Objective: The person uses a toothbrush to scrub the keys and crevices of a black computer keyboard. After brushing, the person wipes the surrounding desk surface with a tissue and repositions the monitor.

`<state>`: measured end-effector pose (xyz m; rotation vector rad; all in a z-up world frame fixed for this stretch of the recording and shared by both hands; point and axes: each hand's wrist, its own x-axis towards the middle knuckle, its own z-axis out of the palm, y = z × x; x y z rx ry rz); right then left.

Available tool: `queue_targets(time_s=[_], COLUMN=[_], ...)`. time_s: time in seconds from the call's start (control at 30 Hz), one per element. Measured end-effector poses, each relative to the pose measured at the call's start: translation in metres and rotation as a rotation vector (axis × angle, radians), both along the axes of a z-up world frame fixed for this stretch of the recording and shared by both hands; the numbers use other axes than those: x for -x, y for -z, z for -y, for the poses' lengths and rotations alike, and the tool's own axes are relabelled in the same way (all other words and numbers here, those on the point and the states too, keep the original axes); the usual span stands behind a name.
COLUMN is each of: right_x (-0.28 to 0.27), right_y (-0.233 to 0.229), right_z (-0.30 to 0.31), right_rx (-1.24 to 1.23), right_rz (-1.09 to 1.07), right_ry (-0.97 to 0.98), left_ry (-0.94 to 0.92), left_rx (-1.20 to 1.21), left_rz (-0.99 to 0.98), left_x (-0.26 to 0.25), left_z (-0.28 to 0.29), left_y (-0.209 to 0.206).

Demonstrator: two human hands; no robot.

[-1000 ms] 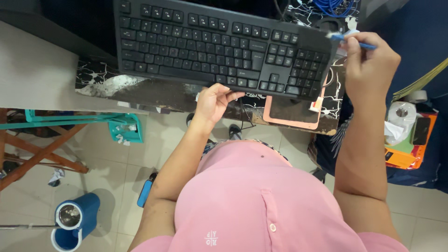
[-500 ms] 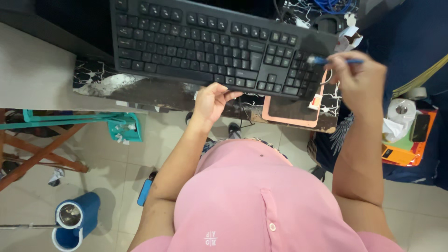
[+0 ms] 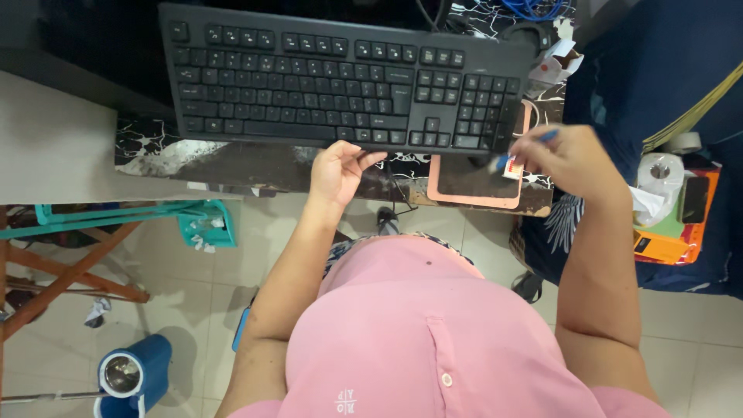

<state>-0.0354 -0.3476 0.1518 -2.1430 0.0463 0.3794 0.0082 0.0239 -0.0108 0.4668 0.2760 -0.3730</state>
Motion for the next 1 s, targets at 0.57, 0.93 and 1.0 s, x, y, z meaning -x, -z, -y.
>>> queue_targets(time_s=[0.57, 0.93, 1.0], right_x=[0.014, 0.016, 0.012], right_y=[-0.034, -0.038, -0.033], right_z=[-0.017, -0.015, -0.020], right_rx=[-0.108, 0.031, -0.165], right_rz=[0.395, 0.211, 0.279], right_ry=[0.228, 0.036, 0.130], left_ry=[0.062, 0.051, 0.054], left_rx=[0.032, -0.025, -0.013], left_rz=[0.027, -0.008, 0.007], left_x=[-0.007, -0.004, -0.004], left_z=[0.001, 0.005, 0.007], left_y=[-0.013, -0.024, -0.023])
